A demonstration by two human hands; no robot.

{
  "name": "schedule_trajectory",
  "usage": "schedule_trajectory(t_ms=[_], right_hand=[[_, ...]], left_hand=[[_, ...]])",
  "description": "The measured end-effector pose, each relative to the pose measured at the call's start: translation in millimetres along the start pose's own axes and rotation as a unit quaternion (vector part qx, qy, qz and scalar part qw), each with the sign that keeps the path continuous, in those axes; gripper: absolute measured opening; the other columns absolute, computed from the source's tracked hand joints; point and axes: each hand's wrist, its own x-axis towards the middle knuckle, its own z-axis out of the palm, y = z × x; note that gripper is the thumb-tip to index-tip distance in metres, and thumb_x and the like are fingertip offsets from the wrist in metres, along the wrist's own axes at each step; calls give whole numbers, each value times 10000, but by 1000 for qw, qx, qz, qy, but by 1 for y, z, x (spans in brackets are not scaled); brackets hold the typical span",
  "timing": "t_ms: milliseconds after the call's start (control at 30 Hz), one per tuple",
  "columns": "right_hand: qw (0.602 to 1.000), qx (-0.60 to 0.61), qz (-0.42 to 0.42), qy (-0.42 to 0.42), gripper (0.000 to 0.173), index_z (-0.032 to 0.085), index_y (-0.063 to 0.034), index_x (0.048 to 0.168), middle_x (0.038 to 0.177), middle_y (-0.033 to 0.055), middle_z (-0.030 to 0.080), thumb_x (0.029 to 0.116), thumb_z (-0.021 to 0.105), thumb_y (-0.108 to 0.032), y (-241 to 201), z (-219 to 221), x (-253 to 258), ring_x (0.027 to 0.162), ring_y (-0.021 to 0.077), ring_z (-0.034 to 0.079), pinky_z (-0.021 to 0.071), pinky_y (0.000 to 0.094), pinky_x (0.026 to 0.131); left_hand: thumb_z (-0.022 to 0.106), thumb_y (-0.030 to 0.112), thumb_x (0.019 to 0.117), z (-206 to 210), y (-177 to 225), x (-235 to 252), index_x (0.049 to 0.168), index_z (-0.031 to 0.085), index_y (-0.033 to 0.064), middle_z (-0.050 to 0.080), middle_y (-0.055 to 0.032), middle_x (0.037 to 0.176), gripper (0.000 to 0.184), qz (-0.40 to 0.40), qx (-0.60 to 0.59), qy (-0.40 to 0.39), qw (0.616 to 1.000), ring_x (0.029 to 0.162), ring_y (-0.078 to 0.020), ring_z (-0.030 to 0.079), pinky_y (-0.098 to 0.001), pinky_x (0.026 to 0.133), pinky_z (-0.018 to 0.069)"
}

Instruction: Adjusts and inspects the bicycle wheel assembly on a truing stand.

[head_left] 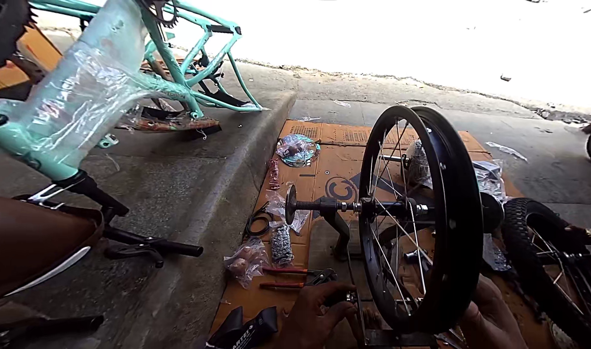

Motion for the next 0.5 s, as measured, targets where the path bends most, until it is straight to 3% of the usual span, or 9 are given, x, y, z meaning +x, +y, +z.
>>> schedule_trajectory(t_ms=[100,200,367,467,500], right_hand=[[999,4,-24,-22,393,663,-209,1130,826,-140,597,997,563,-565,-11,2,1,725,-95,537,445,81,645],[998,-30,-39,-45,375,639,-160,1068,781,-94,573,973,638,-522,-15,3,2,681,-79,519,429,83,602],[990,-87,-41,-107,177,699,-101,1025,867,-13,685,946,727,-257,-12,5,1,738,-19,592,496,138,641],[995,-65,-58,-52,207,692,-123,994,795,-38,640,972,704,-328,-20,4,3,680,-26,561,470,128,607],[997,-47,-58,-9,221,702,-168,1042,779,-79,615,987,673,-380,-27,3,4,648,-49,532,448,109,587]], left_hand=[[704,237,974,0,1,0,1219,711,34,753,-32,1036,318,4,5,3,1000,878,-76,719,-253,818,615],[701,237,977,0,1,0,1218,711,32,752,-32,1034,317,9,5,3,1000,871,-73,716,-249,811,614],[700,202,975,0,1,0,1219,708,24,751,-41,1051,302,12,-1,3,1000,890,-80,720,-256,823,617],[704,202,971,0,1,1,1215,708,23,750,-40,1045,303,13,1,3,1000,882,-71,716,-248,820,613],[703,206,973,0,1,1,1218,708,24,750,-39,1049,305,11,3,3,1000,884,-70,716,-247,821,612]])
